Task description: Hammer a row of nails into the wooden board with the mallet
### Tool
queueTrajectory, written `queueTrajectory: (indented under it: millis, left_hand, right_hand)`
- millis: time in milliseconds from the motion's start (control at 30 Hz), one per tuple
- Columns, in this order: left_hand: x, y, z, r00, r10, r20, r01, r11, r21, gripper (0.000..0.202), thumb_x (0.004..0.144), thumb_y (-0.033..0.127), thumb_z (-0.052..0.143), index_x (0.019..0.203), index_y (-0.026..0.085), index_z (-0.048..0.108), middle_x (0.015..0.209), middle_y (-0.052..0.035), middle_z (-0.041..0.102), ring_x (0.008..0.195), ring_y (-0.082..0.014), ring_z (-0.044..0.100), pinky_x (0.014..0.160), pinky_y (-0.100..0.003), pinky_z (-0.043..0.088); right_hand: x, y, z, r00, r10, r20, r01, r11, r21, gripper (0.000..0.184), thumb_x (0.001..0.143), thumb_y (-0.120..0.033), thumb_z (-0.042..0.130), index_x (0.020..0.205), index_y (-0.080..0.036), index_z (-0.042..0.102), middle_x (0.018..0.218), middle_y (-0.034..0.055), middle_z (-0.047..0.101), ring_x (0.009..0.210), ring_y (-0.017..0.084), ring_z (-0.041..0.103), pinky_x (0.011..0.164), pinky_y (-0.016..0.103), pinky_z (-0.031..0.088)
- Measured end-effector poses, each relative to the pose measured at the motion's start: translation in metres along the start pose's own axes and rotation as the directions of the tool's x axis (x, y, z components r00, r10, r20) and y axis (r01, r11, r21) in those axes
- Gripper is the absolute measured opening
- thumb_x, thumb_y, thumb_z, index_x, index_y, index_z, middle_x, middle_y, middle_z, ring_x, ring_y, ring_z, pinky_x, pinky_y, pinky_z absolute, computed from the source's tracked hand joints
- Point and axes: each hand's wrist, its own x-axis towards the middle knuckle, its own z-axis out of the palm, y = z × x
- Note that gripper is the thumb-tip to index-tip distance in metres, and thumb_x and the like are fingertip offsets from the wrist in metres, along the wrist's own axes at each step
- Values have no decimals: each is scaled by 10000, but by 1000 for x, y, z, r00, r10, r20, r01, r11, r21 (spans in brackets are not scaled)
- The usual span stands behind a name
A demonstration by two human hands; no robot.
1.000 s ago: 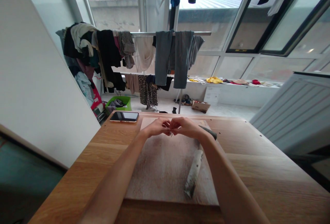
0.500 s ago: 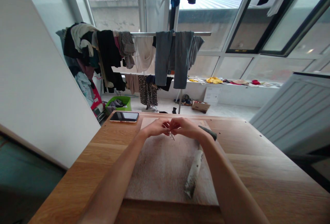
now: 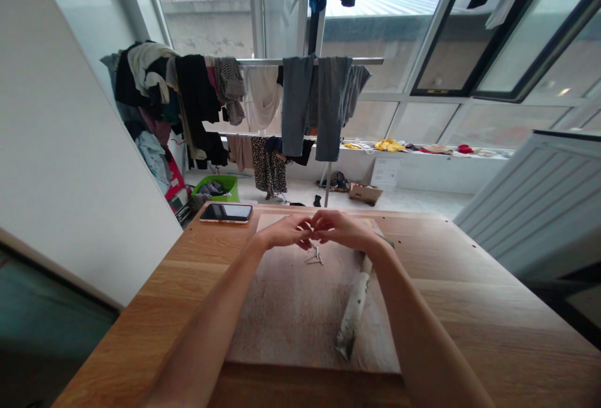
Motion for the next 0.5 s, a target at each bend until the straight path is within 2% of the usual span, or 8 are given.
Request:
queueTrajectory:
  millis: [100,200,267,333,400,433,500]
  left_hand:
    - [-3,12,2,1000,-29,6,29,1000,5,422,873,438,671,1154,133,597,1019,-131,668,768,-173,705,704,-320,591]
    - [-7,20,0,1000,-10,7,9,999,35,422,908,400,629,1231,136,561,1055,-144,670,790,-179,705,700,-323,587]
    - [-10,24,-3,999,25,-40,-19,989,148,402,921,369,608,1241,132,555,1020,-128,683,795,-175,694,703,-319,577]
    - [-15,30,-6,991,62,-120,-18,941,339,349,924,346,598,1197,129,582,972,-108,695,814,-177,680,722,-319,563]
    - [-20,39,-6,977,102,-189,6,867,499,298,927,333,585,1151,139,608,959,-96,701,847,-183,671,743,-317,550]
    - [-23,44,-6,971,121,-206,10,840,543,286,933,330,573,1148,146,612,970,-92,702,862,-184,669,751,-314,546]
    - [-30,53,-2,967,158,-201,-8,805,594,281,944,321,548,1158,149,609,989,-89,703,873,-182,670,761,-306,542]
  right_hand:
    - [-4,-4,-5,999,18,-29,-18,1000,-12,196,773,-260,729,890,-173,597,760,25,701,705,145,674,649,283,576]
    - [-8,-4,-11,999,7,-34,-8,999,-32,202,803,-272,706,947,-172,606,826,49,722,742,153,682,662,287,575]
    - [-11,-6,-16,998,-17,-61,12,997,-72,195,820,-277,685,970,-177,613,835,50,721,753,158,680,652,285,570]
    - [-16,-14,-19,989,-63,-134,42,987,-155,174,832,-281,664,970,-183,625,798,36,707,720,156,670,632,285,561]
    - [-24,-32,-22,952,-160,-261,91,962,-259,159,845,-296,650,963,-190,640,778,26,695,694,150,658,636,290,554]
    - [-28,-44,-23,916,-226,-331,123,945,-305,162,857,-309,642,969,-193,646,785,26,693,702,150,658,651,293,554]
    - [-39,-70,-25,812,-352,-465,186,912,-365,176,895,-339,606,996,-201,643,814,30,697,755,158,672,685,294,555]
